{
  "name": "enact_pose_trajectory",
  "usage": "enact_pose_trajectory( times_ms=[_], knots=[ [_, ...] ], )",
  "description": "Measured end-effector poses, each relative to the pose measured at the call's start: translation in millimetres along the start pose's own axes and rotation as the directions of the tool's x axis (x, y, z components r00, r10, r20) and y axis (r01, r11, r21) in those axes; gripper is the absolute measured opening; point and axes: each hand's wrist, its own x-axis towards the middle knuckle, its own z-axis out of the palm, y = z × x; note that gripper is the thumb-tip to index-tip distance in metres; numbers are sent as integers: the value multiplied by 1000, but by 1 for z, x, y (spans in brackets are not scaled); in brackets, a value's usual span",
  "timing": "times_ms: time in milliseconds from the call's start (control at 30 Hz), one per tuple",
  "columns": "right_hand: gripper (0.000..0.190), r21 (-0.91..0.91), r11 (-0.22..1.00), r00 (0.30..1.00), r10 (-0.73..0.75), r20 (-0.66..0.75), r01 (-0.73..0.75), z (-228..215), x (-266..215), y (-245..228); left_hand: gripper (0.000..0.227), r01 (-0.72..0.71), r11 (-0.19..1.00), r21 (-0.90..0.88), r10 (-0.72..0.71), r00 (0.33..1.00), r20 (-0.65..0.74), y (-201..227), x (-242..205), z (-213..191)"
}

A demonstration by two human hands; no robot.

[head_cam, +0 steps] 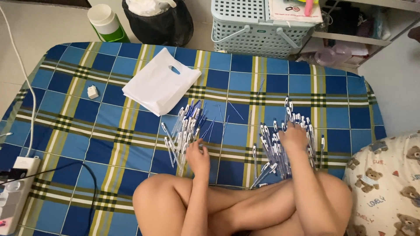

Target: Assembling ballpoint pens by inserting ink refills into barrels.

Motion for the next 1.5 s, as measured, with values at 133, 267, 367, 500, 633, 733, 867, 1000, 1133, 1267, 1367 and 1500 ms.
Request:
enact_pose_trajectory(
  times_ms=[133,267,367,500,633,733,867,1000,1133,1267,1367,1500],
  knots=[
    [42,27,971,970,-238,-58,240,0,-24,-66,34,31,993,114,-14,989,-149,-21,9,5],
    [24,30,762,752,-631,-193,647,71,-11,-116,35,199,967,158,-163,963,-213,-28,17,4],
    [18,-103,600,548,-777,-310,793,112,3,-156,36,223,953,207,-184,964,-190,-33,20,11],
    [22,5,478,471,-864,-179,878,87,-13,-202,29,148,924,352,-79,976,-203,-48,23,27],
    [18,-81,412,402,-908,-115,908,114,4,-206,26,87,938,336,-24,982,-187,-51,27,35],
    [13,-144,418,401,-906,-136,897,112,4,-196,19,31,944,330,26,986,-165,-49,26,39],
    [13,-157,379,370,-925,-83,912,86,-4,-181,17,6,940,341,46,989,-143,-41,22,33],
    [5,-12,419,413,-898,-152,908,77,-6,-168,18,-39,971,234,63,993,-98,-30,18,18],
    [9,92,465,474,-862,-180,881,63,-19,-142,15,-84,990,110,91,994,-58,-11,14,-1],
    [8,162,546,570,-791,-224,822,54,-28,-127,16,-232,972,23,233,972,-23,5,6,-8],
    [7,158,562,584,-771,-254,812,55,-26,-123,18,-277,961,14,277,961,-14,4,2,-5],
    [7,161,548,570,-774,-274,821,53,-25,-123,18,-293,956,22,294,956,-6,2,0,-4]
  ],
)
